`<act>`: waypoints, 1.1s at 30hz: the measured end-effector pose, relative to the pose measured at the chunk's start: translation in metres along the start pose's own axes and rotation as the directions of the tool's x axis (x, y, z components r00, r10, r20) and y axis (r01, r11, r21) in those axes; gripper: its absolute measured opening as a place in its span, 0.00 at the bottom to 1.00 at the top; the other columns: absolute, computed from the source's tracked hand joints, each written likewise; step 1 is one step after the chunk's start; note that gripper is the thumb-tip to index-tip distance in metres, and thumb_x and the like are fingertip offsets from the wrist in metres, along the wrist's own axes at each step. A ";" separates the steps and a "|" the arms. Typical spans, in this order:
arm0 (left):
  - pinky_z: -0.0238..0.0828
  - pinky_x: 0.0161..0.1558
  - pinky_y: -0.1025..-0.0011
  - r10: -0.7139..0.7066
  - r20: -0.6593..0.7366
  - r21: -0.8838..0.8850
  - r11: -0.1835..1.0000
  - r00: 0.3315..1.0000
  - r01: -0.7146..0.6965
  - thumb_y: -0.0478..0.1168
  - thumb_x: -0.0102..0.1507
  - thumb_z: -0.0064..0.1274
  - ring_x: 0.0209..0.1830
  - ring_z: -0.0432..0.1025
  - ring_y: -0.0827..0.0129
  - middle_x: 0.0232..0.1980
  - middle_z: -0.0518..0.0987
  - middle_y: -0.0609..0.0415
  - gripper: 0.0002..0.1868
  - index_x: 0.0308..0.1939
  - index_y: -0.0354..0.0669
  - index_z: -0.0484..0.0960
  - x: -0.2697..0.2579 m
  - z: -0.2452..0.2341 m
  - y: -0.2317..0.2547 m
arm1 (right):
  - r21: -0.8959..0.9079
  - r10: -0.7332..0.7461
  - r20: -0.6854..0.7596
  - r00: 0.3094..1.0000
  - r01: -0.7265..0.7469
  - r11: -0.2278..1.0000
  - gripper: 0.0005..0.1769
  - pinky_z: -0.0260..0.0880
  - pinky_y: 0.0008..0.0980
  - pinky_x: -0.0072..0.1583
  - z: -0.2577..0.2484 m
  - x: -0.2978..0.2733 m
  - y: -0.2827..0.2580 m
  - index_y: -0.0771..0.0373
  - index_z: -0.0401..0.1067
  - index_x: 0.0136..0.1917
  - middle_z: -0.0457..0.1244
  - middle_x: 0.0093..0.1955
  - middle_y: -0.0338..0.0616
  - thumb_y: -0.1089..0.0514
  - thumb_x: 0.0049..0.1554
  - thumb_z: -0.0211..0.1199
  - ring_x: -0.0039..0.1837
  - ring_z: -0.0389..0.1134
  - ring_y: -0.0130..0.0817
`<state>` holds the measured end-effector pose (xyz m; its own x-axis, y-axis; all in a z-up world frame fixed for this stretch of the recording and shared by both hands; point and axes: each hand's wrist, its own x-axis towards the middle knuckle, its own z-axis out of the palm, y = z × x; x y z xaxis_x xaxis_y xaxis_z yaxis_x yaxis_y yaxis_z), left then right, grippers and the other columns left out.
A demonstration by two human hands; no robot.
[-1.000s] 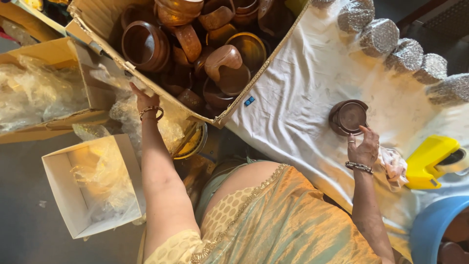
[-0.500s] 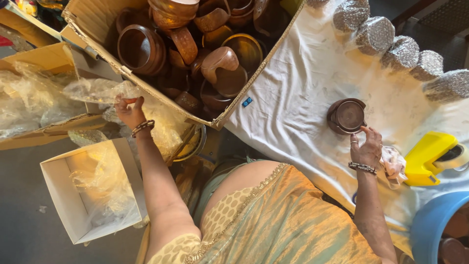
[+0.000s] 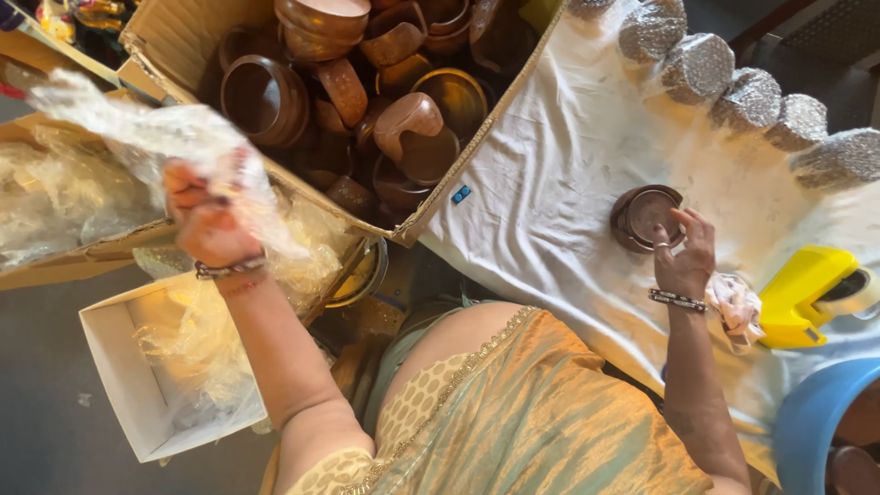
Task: The person wipes wooden bowls with a cloth and then wraps them in bubble wrap, placing the finished items on a table.
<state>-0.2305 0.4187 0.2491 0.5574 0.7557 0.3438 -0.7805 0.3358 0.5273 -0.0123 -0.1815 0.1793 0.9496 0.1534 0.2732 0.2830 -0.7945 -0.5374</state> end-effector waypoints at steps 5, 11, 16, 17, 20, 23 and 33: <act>0.75 0.53 0.61 -0.358 0.378 0.630 0.775 0.854 0.046 0.29 0.51 0.55 0.52 0.79 0.63 0.43 0.81 0.56 0.18 0.45 0.45 0.81 -0.047 0.113 -0.052 | 0.567 0.092 0.270 0.958 -0.235 0.790 0.26 0.71 0.34 0.65 0.031 0.000 -0.011 0.63 0.70 0.71 0.63 0.69 0.49 0.50 0.64 0.65 0.66 0.65 0.38; 0.59 0.60 0.57 -0.630 0.702 0.700 0.527 0.331 -0.482 0.33 0.56 0.60 0.44 0.76 0.61 0.32 0.82 0.56 0.06 0.35 0.48 0.83 -0.151 0.194 -0.154 | 0.867 -0.244 0.487 0.839 -0.430 0.252 0.34 0.71 0.33 0.66 0.042 -0.025 -0.100 0.61 0.60 0.76 0.59 0.75 0.45 0.47 0.62 0.62 0.72 0.63 0.33; 0.63 0.56 0.57 -0.823 0.568 0.580 0.417 -0.020 -0.700 0.36 0.63 0.56 0.50 0.75 0.62 0.37 0.81 0.56 0.03 0.38 0.51 0.83 -0.197 0.212 -0.178 | 0.848 -0.108 0.475 0.873 -0.422 0.319 0.19 0.67 0.38 0.63 0.089 -0.057 -0.032 0.71 0.63 0.70 0.62 0.66 0.48 0.62 0.69 0.62 0.62 0.63 0.34; 0.63 0.60 0.53 -0.742 0.670 0.525 0.480 -0.006 -0.702 0.40 0.58 0.59 0.53 0.75 0.60 0.39 0.82 0.55 0.04 0.36 0.48 0.83 -0.196 0.215 -0.179 | 0.852 0.016 0.473 0.881 -0.462 0.246 0.16 0.70 0.42 0.61 0.077 -0.052 -0.034 0.72 0.64 0.67 0.65 0.61 0.49 0.63 0.69 0.60 0.59 0.67 0.37; 0.60 0.64 0.47 -0.639 0.768 0.470 0.526 0.035 -0.709 0.46 0.55 0.62 0.59 0.73 0.58 0.45 0.83 0.53 0.11 0.37 0.46 0.83 -0.193 0.209 -0.189 | 0.859 0.239 0.495 0.836 -0.511 0.009 0.13 0.75 0.47 0.57 0.049 -0.040 -0.023 0.70 0.65 0.63 0.69 0.55 0.49 0.63 0.67 0.56 0.56 0.72 0.41; 0.58 0.69 0.47 -0.706 0.706 0.576 0.525 0.058 -0.627 0.48 0.60 0.60 0.64 0.72 0.59 0.51 0.83 0.54 0.12 0.44 0.48 0.84 -0.184 0.208 -0.197 | 0.852 0.351 0.523 0.777 -0.480 -0.209 0.12 0.77 0.48 0.55 0.029 -0.037 0.006 0.64 0.65 0.62 0.70 0.53 0.48 0.60 0.66 0.52 0.54 0.74 0.44; 0.69 0.53 0.58 -0.265 0.740 0.673 0.284 0.619 -0.683 0.60 0.52 0.62 0.54 0.75 0.48 0.52 0.83 0.33 0.44 0.57 0.22 0.77 -0.177 0.279 -0.232 | 0.902 0.224 0.424 0.877 -0.432 -0.017 0.04 0.75 0.41 0.55 0.039 -0.066 0.040 0.61 0.65 0.57 0.68 0.51 0.46 0.60 0.70 0.53 0.52 0.71 0.37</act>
<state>-0.0696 0.0503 0.2826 0.7612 -0.0374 0.6475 -0.4119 -0.7991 0.4380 -0.0587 -0.2007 0.1085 0.9538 0.2055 -0.2192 -0.2932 0.4772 -0.8285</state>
